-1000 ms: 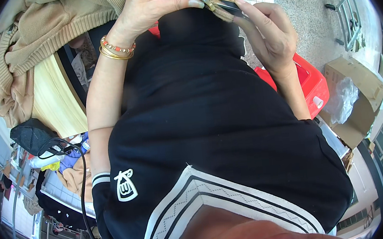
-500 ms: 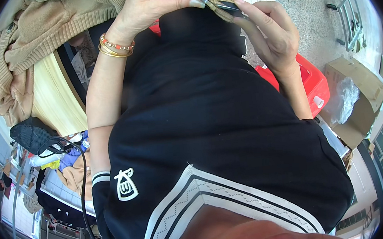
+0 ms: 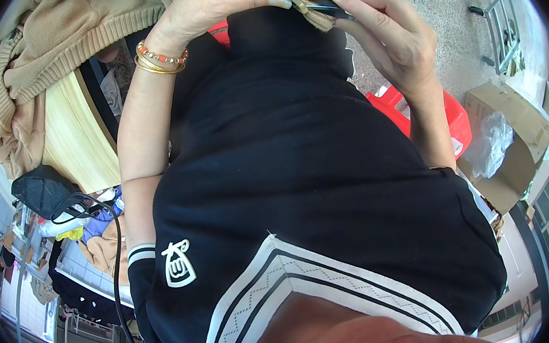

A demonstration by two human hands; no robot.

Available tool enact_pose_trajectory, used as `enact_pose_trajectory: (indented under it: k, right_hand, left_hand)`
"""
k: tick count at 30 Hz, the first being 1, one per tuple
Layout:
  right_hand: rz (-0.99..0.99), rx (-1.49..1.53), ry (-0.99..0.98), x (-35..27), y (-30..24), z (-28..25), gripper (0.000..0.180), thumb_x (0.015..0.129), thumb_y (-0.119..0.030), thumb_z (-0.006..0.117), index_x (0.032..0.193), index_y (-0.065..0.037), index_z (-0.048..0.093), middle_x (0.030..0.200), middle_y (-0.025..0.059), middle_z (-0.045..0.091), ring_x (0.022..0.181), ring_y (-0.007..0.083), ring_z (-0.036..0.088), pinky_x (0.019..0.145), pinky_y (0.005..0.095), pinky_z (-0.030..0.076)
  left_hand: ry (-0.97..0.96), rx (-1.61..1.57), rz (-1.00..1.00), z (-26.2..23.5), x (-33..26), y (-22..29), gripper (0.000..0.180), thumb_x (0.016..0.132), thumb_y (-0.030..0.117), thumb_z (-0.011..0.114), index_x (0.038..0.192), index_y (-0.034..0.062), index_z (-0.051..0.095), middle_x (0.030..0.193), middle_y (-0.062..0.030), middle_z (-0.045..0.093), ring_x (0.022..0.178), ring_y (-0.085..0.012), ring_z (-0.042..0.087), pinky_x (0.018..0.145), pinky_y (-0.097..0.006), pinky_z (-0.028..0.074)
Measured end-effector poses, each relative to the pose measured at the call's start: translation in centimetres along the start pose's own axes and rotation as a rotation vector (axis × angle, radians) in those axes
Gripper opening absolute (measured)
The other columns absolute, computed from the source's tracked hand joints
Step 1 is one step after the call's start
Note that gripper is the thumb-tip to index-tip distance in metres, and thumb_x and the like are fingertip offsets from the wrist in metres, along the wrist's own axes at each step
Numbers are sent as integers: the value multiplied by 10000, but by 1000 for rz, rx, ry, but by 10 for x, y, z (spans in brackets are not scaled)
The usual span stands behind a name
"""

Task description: Trim loose threads or lint from a knitted garment using thread snips.

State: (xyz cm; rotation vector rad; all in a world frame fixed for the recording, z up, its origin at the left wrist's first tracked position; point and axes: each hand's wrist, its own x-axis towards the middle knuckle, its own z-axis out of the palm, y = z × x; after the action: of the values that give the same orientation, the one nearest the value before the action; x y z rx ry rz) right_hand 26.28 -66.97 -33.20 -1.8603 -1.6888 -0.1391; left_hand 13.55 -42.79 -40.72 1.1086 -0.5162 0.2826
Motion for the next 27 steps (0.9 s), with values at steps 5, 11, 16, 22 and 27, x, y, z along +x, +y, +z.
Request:
enact_pose_trajectory:
  k: [5,11,16,22,27]
  right_hand:
    - [-37,-26,-6,2,2,1,403,767,-185,842,1165,-185,778,871,-11,645,698,137,634,562,279,506]
    - [-71,-35,-36,4,0,0,461,708,-50,862,1159,-99,778,875,27,640,678,139,605,567,289,485]
    - [-39,0,-45,3,-2,3,463,726,-46,854,1179,-96,771,879,30,640,677,138,602,567,286,481]
    - [28,112,-28,1,-2,8,445,753,-15,835,1188,-72,762,882,41,639,696,136,599,587,278,474]
    - [29,126,-73,9,-5,3,426,751,-14,835,1168,-72,769,888,46,645,702,142,607,597,279,482]
  left_hand:
    - [-13,-30,-17,-4,2,-5,114,892,-81,703,993,-33,685,1011,-74,653,891,-148,663,816,-280,566]
    - [-44,20,14,-11,0,-11,115,884,-71,710,988,-29,686,1010,-70,651,904,-144,648,813,-273,551]
    - [-49,-14,19,-13,0,-11,112,884,-58,717,988,-26,687,1010,-66,649,906,-142,642,808,-271,543]
    - [-23,-75,-32,-10,0,-8,109,879,-50,726,978,-18,695,1001,-64,656,903,-145,641,803,-278,539]
    - [-59,74,54,-12,2,-8,105,875,-49,727,970,-15,700,987,-61,662,903,-149,642,798,-278,537]
